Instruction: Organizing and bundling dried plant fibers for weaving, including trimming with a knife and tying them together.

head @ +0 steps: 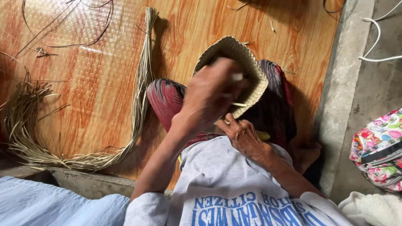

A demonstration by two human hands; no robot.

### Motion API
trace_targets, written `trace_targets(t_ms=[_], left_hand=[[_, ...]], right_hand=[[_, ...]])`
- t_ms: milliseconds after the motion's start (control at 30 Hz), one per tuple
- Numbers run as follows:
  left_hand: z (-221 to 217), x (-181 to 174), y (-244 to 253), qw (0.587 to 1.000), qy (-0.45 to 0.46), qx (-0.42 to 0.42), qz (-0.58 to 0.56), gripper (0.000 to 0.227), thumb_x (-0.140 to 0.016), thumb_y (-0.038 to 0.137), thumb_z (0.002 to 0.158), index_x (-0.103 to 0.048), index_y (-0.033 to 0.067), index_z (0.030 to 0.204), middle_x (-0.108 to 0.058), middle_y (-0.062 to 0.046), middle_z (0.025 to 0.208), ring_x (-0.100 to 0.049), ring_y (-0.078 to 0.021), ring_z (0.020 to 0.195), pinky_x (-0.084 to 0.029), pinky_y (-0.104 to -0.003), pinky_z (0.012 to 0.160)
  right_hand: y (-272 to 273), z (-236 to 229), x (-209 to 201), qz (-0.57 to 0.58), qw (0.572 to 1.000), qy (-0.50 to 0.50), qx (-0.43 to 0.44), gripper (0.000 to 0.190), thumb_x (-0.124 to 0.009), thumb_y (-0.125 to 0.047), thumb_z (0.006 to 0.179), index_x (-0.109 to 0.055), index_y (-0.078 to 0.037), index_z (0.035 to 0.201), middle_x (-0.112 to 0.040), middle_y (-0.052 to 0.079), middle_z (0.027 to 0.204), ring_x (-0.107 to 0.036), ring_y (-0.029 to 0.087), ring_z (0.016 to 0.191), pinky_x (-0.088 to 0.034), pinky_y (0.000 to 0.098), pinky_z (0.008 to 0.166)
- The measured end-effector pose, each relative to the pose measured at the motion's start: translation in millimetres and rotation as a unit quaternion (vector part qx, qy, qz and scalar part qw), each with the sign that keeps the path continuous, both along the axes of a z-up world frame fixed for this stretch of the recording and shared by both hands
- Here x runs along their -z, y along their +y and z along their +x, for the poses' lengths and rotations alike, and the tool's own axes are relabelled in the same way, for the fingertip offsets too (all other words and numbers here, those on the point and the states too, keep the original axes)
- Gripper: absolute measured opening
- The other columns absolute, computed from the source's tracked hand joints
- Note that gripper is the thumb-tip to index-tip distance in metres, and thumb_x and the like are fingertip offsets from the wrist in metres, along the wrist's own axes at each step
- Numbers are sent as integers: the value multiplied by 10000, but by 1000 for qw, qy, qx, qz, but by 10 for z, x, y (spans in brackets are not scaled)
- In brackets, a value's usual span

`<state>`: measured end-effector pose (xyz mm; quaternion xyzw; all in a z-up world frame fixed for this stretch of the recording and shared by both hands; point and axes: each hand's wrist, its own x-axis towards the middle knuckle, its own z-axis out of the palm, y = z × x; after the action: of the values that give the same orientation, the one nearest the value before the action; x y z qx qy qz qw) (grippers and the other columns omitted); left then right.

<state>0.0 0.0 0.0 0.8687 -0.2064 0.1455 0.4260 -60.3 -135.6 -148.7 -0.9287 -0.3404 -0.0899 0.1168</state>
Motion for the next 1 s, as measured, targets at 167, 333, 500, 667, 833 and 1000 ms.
trace_targets(t_ms=[167, 333, 500, 667, 833, 1000], left_hand=[[353, 758, -101, 936, 137, 134, 296, 701, -574, 452, 682, -316, 68, 1209, -294, -188, 1268, -277, -298, 1191, -215, -495, 915], [341, 707, 2, 978, 23, 31, 207, 236, -560, 282, 744, -590, 137, 928, -409, -99, 1190, -372, -239, 1128, -277, -478, 860], [284, 1227, 465, 974, 171, -147, 10, 650, -628, 389, 700, -301, 184, 1223, -334, -212, 1163, -392, -416, 1052, -336, -569, 757], [111, 1507, 500, 951, 272, -138, -45, 474, -520, 275, 724, -380, 208, 1172, -490, -193, 993, -477, -409, 940, -371, -541, 755], [-17, 1424, 441, 939, 261, -188, -121, 406, -418, 151, 683, -480, 284, 1062, -524, -135, 992, -497, -405, 904, -389, -501, 781], [-28, 1129, 407, 928, 227, -204, -213, 449, -393, 134, 659, -506, 291, 1063, -555, -86, 990, -511, -344, 936, -399, -447, 808]], right_hand=[[-1, -28, 93, -22, 999, -20, 10, 300, -493, -167, 690, -492, -217, 985, -416, 0, 789, -510, 185, 404, -413, 307, 439], [-59, -30, 127, -26, 1000, 0, 5, 293, -481, -189, 706, -494, -209, 998, -407, -2, 788, -512, 192, 407, -408, 308, 437], [-171, -59, 245, 99, 991, 92, 4, 304, -454, -75, 711, -521, -198, 981, -480, 45, 946, -552, 310, 479, -451, 343, 458], [-285, -51, -460, 87, 993, 57, 48, 452, -531, -17, 615, -496, -190, 1031, -458, 61, 1054, -576, 270, 602, -469, 350, 511], [-928, 256, -322, -31, 986, -72, 149, 259, -507, -32, 737, -529, -117, 980, -476, 12, 1076, -581, 223, 538, -483, 311, 475], [-1517, 811, 607, 35, 899, 163, 406, 314, -503, -244, 786, -451, -62, 1036, -536, 202, 859, -545, 418, 743, -413, 498, 637]])
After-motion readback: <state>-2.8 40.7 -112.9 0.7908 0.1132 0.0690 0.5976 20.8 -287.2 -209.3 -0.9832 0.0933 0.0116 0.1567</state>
